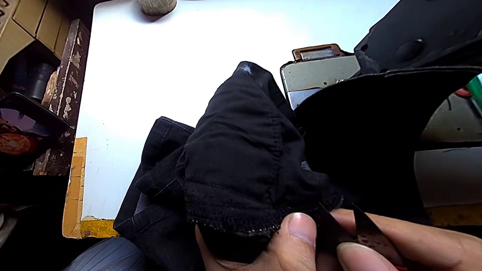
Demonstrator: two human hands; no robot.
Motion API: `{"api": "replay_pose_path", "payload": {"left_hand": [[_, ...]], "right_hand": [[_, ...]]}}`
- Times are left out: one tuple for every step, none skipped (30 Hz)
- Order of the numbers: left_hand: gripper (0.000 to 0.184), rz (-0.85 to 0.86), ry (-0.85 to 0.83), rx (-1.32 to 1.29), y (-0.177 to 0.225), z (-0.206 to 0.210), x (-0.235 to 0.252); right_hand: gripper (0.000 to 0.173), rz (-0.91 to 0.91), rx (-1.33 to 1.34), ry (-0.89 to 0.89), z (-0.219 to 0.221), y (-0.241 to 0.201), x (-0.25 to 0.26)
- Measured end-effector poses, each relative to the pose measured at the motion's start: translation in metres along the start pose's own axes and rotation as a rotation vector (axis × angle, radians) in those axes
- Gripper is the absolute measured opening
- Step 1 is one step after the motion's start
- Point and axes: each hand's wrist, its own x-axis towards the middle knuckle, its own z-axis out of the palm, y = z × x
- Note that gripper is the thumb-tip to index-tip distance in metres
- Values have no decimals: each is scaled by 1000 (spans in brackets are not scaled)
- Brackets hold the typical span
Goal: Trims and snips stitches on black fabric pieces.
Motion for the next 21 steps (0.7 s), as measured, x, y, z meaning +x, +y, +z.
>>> {"api": "replay_pose_path", "payload": {"left_hand": [[10, 5, -10, 2, 0, 0, 0], [10, 4, -12, 5, 1, 0, 0], [9, -9, -8, 4, 3, 1, 0], [9, -31, 3, -3, 4, 3, 0], [10, -45, 17, -13, 5, 4, 0], [11, -50, 35, -15, 6, 5, 0], [15, -55, 52, -23, 6, 6, 1], [20, -65, 71, -39, 7, 6, 2], [23, -76, 79, -48, 8, 6, 3], [25, -85, 81, -49, 8, 6, 4], [25, -92, 86, -53, 9, 7, 5], [25, -99, 86, -60, 9, 7, 5], [24, -104, 81, -65, 9, 7, 5], [23, -106, 76, -67, 8, 6, 5], [22, -110, 73, -69, 8, 6, 5], [22, -114, 74, -72, 8, 5, 4], [21, -118, 76, -77, 8, 5, 3], [21, -120, 75, -80, 7, 4, 3], [21, -123, 75, -84, 7, 4, 3], [21, -127, 74, -88, 7, 4, 2], [21, -133, 77, -91, 6, 3, 2]], "right_hand": [[19, -23, 4, -3, 0, 2, 0], [19, -50, 7, -5, 0, 4, 0], [19, -66, 0, 11, 2, 6, -1], [18, -79, -12, 23, 3, 7, -1], [18, -90, -26, 34, 4, 8, -2], [19, -102, -44, 38, 5, 8, -2], [19, -115, -61, 34, 5, 9, -2], [19, -131, -71, 21, 4, 10, -1], [19, -148, -72, -1, 3, 11, 0], [19, -163, -65, -12, 2, 13, 1], [19, -168, -57, -18, 2, 13, 1], [19, -162, -50, -19, 2, 14, 1], [19, -151, -35, -17, 2, 14, 0], [19, -134, -20, -22, 2, 14, 0], [19, -111, -2, -32, 1, 13, 0], [20, -86, 11, -42, 0, 12, 0], [20, -66, 15, -43, -1, 11, 0], [20, -53, 15, -39, -1, 10, 0], [21, -46, 14, -35, -1, 10, 0], [21, -43, 14, -37, -2, 9, 0], [21, -43, 16, -40, -2, 9, 1]]}}
